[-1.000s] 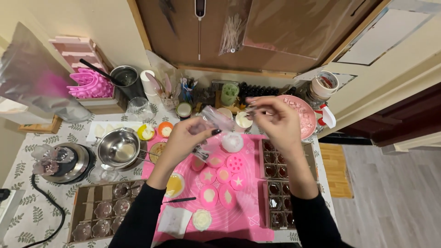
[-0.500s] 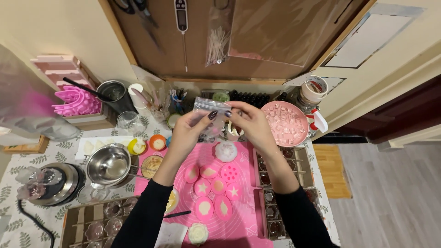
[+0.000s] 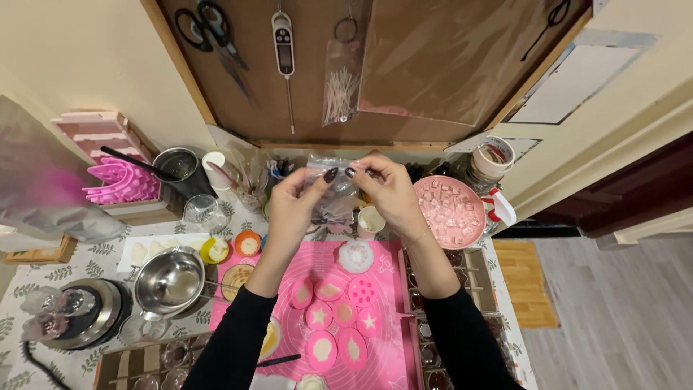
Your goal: The person holds a white flower-shaped candle and uses a small green-handled carving tool to trim and shape its petals. They wipe the candle with a tissue, pick up scissors from the wall board, cut the candle's wick, and drop the trimmed scraps into a bin on the floor.
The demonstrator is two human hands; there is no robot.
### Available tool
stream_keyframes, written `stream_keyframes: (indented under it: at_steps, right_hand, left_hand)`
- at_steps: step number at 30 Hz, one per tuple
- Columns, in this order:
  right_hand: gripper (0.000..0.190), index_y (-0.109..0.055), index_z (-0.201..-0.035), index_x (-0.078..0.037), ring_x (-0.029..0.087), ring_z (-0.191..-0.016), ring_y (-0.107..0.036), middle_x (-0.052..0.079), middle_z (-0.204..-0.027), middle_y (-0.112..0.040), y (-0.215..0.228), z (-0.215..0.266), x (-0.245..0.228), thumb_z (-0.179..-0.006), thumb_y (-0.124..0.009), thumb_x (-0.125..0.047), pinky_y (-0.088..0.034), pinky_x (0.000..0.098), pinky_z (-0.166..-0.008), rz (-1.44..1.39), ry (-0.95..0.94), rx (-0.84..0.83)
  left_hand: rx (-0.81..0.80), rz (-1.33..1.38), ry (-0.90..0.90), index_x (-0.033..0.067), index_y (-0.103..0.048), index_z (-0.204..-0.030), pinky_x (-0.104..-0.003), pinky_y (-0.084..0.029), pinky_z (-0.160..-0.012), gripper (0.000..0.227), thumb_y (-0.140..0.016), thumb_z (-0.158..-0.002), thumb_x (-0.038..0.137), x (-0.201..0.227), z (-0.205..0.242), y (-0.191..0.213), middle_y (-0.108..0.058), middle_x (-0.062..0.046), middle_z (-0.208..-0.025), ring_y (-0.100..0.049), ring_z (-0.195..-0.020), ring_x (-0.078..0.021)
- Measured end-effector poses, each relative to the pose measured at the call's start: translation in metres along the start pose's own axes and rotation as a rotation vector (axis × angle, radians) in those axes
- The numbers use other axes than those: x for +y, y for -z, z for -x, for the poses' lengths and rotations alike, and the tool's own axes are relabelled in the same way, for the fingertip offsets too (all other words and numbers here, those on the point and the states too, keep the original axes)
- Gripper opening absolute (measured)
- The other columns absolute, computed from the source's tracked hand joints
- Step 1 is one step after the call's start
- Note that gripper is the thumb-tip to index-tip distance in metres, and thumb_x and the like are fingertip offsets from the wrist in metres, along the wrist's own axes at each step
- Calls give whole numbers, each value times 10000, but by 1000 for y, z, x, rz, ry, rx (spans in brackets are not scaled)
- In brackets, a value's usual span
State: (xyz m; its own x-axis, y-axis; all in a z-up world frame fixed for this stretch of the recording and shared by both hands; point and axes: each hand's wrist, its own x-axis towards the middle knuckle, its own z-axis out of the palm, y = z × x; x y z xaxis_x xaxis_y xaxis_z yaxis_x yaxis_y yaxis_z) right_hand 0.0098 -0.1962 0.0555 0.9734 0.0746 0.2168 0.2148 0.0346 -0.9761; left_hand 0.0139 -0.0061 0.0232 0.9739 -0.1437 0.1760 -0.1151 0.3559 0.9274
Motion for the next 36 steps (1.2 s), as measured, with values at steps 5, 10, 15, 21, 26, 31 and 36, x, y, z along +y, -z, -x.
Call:
stream_keyframes:
  at_steps: [5, 10, 15, 21, 26, 31, 36]
  right_hand:
    - [146, -723, -1074, 47, 45, -882, -620, 2, -973, -708, 5, -10, -8, -969, -683, -47, -513, 215, -788, 40, -8, -93]
    - [166, -737, -1088, 62, 55, -849, -605, 22, -966, -720, 0, -22, 1, -966, -696, -43, -501, 237, -746, 3, -68, -29]
    - [195, -729, -1076, 78, 90, -880, -647, 45, -973, -739, 0, -30, -2, -931, -704, -50, -535, 267, -810, 101, -20, -37]
    - [263, -737, -1148, 21, 99, -835, -615, 71, -950, -741, 1, -46, -21, -937, -688, -127, -524, 270, -782, 382, 14, -24]
    - [303, -751, -1120, 8, 91, -852, -683, 46, -982, -770, 9, -66, -49, -872, -736, -165, -545, 253, -792, 391, 45, -135]
    - [263, -794, -1111, 3, 98, -747, -571, 55, -862, -674, 31, -119, -56, -938, -728, -184, -450, 280, -657, 277, 113, 26]
    - [227, -796, -1045, -18, 130, -703, -576, 60, -776, -655, 18, -132, -103, -918, -748, -200, -445, 265, -619, 617, 277, 241]
  left_hand:
    - [10, 11, 4, -2, -708, -1082, -231, -559, -719, 182, -701, -978, 148, 7, -14, 4, -740, -25, -946, -684, -810, -81]
    - [45, -11, -77, 8, -669, -1065, -234, -559, -724, 156, -688, -987, 142, 6, -19, -5, -735, -23, -961, -683, -812, -81]
    - [91, -178, -176, -24, -709, -1050, -228, -497, -742, 277, -662, -1042, 249, 11, -28, -4, -718, -22, -928, -614, -832, -61]
    - [301, -438, -48, -21, -747, -1023, -278, -457, -584, 419, -564, -1037, 356, 33, -37, -9, -671, -71, -722, -581, -634, -100]
    - [243, -382, -211, -37, -735, -1045, -278, -530, -662, 396, -550, -1061, 313, 37, -65, -6, -759, -83, -855, -690, -743, -116]
    - [55, -245, -296, -23, -715, -1177, -266, -607, -742, 292, -606, -1000, 182, 55, -116, -18, -792, -107, -989, -768, -855, -147]
    - [35, 47, -298, -61, -692, -1212, -281, -650, -761, 272, -667, -988, 91, 54, -169, -30, -778, -133, -1033, -768, -865, -160]
